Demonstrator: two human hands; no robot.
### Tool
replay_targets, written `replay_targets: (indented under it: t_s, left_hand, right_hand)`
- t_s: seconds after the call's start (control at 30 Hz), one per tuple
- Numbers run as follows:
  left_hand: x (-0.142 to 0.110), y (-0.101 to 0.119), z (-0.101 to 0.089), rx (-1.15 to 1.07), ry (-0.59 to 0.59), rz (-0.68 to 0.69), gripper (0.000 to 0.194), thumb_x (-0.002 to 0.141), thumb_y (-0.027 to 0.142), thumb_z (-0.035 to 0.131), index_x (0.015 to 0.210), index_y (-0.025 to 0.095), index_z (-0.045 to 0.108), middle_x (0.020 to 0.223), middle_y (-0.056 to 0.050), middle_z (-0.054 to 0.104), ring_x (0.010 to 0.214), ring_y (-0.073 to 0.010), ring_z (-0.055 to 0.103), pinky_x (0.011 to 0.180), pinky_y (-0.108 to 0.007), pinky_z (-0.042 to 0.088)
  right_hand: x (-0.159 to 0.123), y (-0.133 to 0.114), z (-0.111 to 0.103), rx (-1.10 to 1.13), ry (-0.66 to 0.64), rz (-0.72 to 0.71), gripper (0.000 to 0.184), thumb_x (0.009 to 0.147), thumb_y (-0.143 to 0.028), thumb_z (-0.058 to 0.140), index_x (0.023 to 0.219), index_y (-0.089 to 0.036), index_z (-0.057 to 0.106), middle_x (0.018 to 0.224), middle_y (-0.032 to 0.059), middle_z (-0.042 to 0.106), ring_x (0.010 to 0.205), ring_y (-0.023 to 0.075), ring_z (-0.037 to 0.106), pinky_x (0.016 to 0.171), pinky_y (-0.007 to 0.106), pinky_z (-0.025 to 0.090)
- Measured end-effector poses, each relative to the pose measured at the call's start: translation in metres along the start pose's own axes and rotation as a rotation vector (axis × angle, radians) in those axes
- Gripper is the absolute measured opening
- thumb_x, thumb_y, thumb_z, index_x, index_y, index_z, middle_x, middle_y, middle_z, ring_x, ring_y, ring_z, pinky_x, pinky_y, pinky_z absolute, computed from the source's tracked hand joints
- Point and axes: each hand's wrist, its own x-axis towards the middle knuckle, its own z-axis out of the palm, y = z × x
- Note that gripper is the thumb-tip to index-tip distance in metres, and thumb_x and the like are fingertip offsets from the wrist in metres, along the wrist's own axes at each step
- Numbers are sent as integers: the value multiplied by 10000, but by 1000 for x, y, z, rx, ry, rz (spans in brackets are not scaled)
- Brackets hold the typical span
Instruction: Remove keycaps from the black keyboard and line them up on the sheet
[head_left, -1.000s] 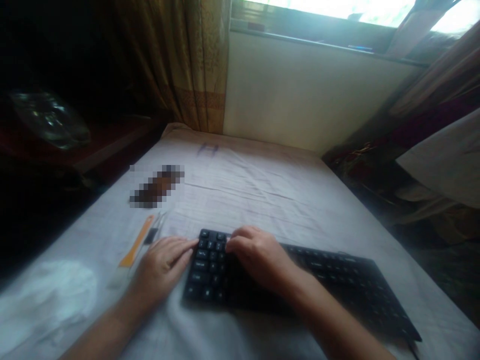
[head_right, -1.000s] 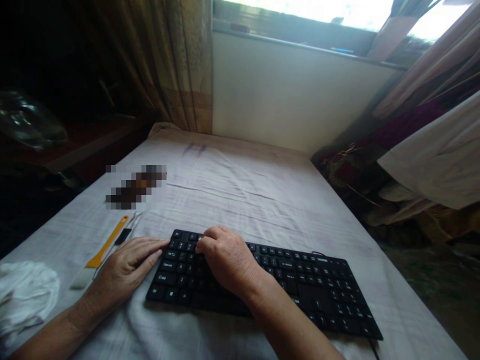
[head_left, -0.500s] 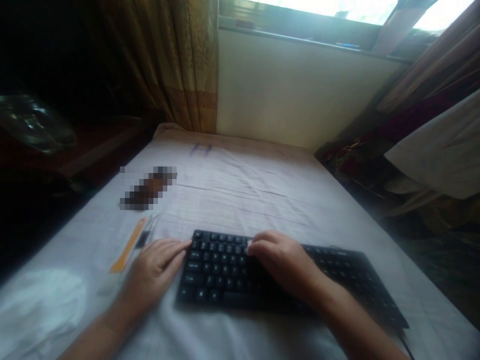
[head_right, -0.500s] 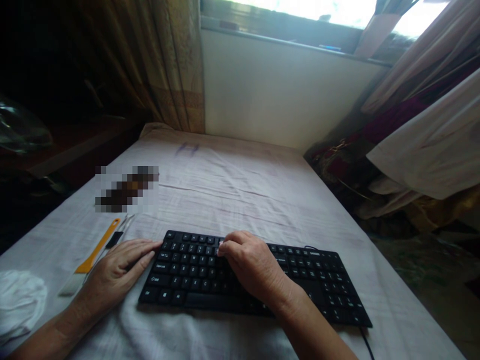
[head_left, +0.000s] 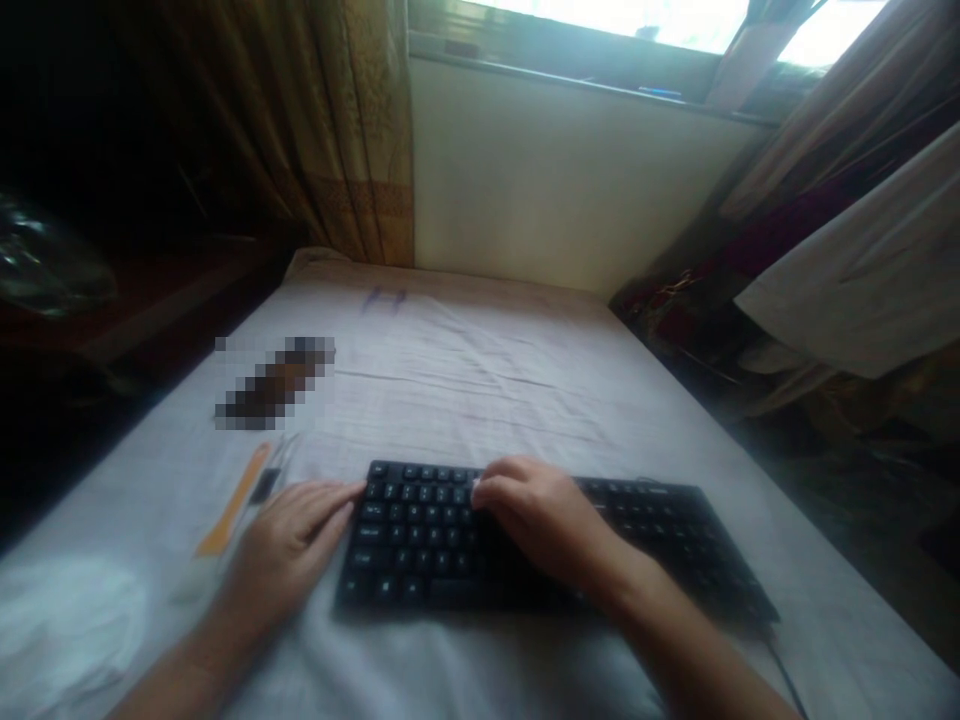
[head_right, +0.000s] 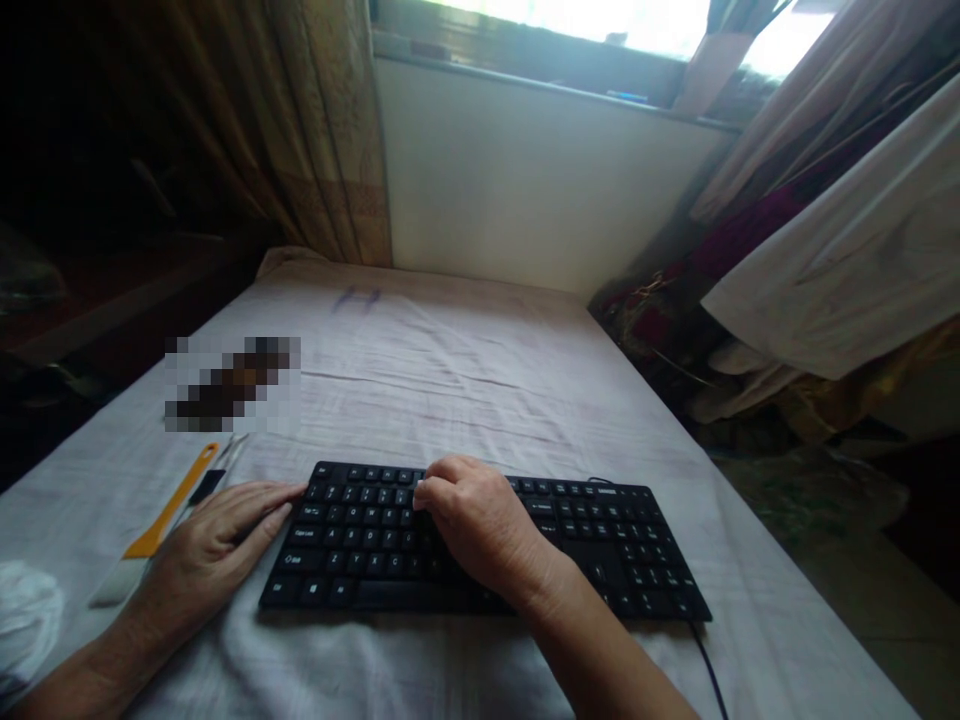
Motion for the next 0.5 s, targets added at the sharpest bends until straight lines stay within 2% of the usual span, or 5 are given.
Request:
replay_targets:
  t_s: [0.1,0.23,0.37,0.5]
  left_hand:
    - [0,1,0,12,-5,23,278,918,376,511,1031,224,714,936,-42,774,864,-222,712,804,-382,561]
    - [1,3,0,30,-19,22,295,921,384,494,1040,219,708,947,-52,773,864,-226,710,819,-385,544]
    - [0,6,0,94,-48,30,325,939,381,443,1050,215,700,959,-66,773,876,-230,706,841,-388,522]
    - [-1,10,0,203,-81,75,350,948,355,410,1091,194,687,990,-84,767,902,-240,697,857,-396,503]
  right_hand:
    - [-5,3,1,1,-9,16,167,908,-134,559,865,-201,705,882,56,704,803,164,649,743,281,527]
    - [-23,18,-3,-26,46,23,181,907,-131,541,871,-208,701,891,54,707,797,163,652,737,287,532]
    - [-36,31,-4,-8,222,-33,193,923,-151,510,891,-212,691,906,55,714,811,160,667,755,294,549]
    - [-40,32,-5,-29,419,-77,182,931,-182,517,899,-215,693,907,59,718,843,165,675,779,305,554]
